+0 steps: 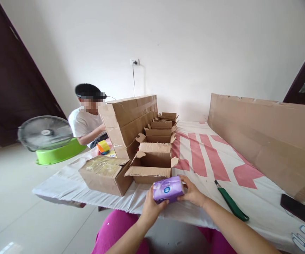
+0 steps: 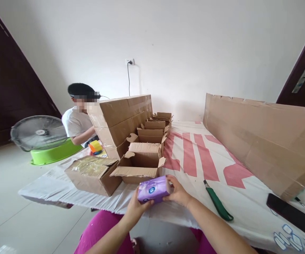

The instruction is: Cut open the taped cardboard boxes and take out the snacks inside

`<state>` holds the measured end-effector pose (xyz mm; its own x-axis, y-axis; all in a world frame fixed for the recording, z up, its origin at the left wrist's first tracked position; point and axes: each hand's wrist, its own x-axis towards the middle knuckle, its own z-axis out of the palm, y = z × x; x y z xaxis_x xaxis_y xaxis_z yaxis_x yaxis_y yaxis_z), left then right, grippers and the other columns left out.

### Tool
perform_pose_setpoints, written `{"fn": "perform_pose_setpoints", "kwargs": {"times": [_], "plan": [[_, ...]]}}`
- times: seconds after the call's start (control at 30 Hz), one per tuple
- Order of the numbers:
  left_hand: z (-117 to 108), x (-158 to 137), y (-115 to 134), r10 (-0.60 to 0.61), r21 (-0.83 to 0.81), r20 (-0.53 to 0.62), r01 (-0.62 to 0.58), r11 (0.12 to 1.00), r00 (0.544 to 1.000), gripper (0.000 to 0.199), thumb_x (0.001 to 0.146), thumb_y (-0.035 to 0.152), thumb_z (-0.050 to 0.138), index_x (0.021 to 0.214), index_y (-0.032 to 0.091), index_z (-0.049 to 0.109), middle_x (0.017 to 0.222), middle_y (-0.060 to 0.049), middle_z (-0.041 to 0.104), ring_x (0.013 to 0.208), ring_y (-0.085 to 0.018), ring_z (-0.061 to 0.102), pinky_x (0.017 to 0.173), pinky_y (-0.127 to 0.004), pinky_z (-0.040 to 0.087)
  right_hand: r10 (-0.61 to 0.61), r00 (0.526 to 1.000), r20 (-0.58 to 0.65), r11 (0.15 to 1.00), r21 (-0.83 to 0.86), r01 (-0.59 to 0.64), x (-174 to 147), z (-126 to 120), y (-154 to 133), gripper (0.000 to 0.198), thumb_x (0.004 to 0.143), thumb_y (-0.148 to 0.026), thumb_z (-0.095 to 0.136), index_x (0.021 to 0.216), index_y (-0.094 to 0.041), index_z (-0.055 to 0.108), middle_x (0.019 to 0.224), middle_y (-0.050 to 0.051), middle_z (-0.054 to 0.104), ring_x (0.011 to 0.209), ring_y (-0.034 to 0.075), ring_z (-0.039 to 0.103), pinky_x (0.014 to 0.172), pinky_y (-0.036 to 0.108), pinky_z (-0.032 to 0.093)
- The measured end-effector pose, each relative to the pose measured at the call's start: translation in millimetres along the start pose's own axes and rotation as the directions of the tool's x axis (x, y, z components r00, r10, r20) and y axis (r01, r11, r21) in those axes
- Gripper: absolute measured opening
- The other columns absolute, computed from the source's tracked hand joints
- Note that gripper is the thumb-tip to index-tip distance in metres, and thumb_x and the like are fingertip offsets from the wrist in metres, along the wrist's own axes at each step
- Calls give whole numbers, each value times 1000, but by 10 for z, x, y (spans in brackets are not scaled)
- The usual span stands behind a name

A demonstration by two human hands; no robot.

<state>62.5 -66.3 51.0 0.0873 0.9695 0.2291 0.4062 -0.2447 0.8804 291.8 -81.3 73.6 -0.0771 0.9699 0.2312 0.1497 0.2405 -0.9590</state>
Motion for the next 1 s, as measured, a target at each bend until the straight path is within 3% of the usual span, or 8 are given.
{"fn": "perform_pose_setpoints", "kwargs": {"times": [0.1, 0.2, 0.33, 0.4, 0.53, 0.7, 0.83, 1.0], "plan": [[-319, 165, -56, 14, 65, -59, -10, 998, 998, 64, 61, 42, 74, 117, 16, 56, 106, -11, 62, 109, -34, 58, 98, -52, 45, -42, 999, -29, 989, -140, 38, 259, 297, 82, 79, 40, -40, 93, 113, -23, 69, 114, 10, 57, 110, 35, 55, 88, 47, 50], [-490, 244, -147, -4, 81, -185, 19, 997, 983, 63, 68, 45, 68, 124, 17, 52, 107, -10, 56, 105, -32, 58, 93, -50, 50, -107, 994, -35, 988, -118, 102, 405, 524, 228, 83, 45, -43, 92, 121, -25, 65, 107, 8, 57, 92, 28, 60, 81, 45, 53], [-439, 219, -284, -26, 127, -430, 89, 988, 902, 67, 79, 44, 58, 137, 18, 37, 107, -9, 49, 107, -30, 55, 93, -49, 51, -151, 989, -8, 989, -2, 151, 411, 605, 403, 89, 55, -40, 88, 135, -28, 53, 110, 8, 60, 91, 26, 63, 80, 44, 56], [-350, 172, -305, 15, 153, -465, 64, 986, 885, 73, 78, 47, 61, 139, 19, 31, 104, -7, 47, 101, -28, 56, 91, -49, 52, -132, 991, -11, 991, 22, 133, 385, 574, 444, 81, 63, -39, 82, 137, -27, 51, 104, 7, 64, 87, 24, 64, 76, 42, 56], [-223, 126, -187, 30, 143, -382, 27, 989, 924, 88, 75, 46, 66, 145, 21, 19, 107, -6, 45, 82, -22, 60, 80, -43, 55, -60, 997, -51, 997, 52, 63, 366, 522, 444, 60, 74, -40, 72, 130, -26, 55, 98, 6, 67, 82, 23, 66, 74, 41, 55], [-272, 289, 72, -132, 304, -293, 223, 926, 947, 94, 74, 39, 70, 147, 24, 12, 122, -14, 41, 96, -33, 65, 86, -50, 52, -26, 994, -109, 992, 119, 39, 382, 514, 382, 61, 71, -44, 74, 124, -25, 49, 108, 9, 68, 87, 24, 68, 72, 39, 55], [-337, 471, 165, -193, 377, -237, 273, 885, 952, 93, 71, 37, 74, 143, 21, 17, 129, -18, 39, 104, -38, 64, 88, -49, 50, 69, 937, -342, 995, 97, -38, 414, 431, 387, 39, 80, -60, 58, 92, -25, 48, 84, 5, 65, 68, 22, 65, 55, 33, 49], [-354, 642, 210, -208, 431, -143, 250, 867, 968, 98, 68, 31, 77, 142, 13, 16, 132, -22, 41, 116, -40, 59, 91, -45, 47, 63, 927, -369, 998, 27, -58, 436, 389, 426, 40, 81, -62, 55, 72, -24, 45, 61, -2, 54, 53, 16, 52, 56, 31, 44]]}}
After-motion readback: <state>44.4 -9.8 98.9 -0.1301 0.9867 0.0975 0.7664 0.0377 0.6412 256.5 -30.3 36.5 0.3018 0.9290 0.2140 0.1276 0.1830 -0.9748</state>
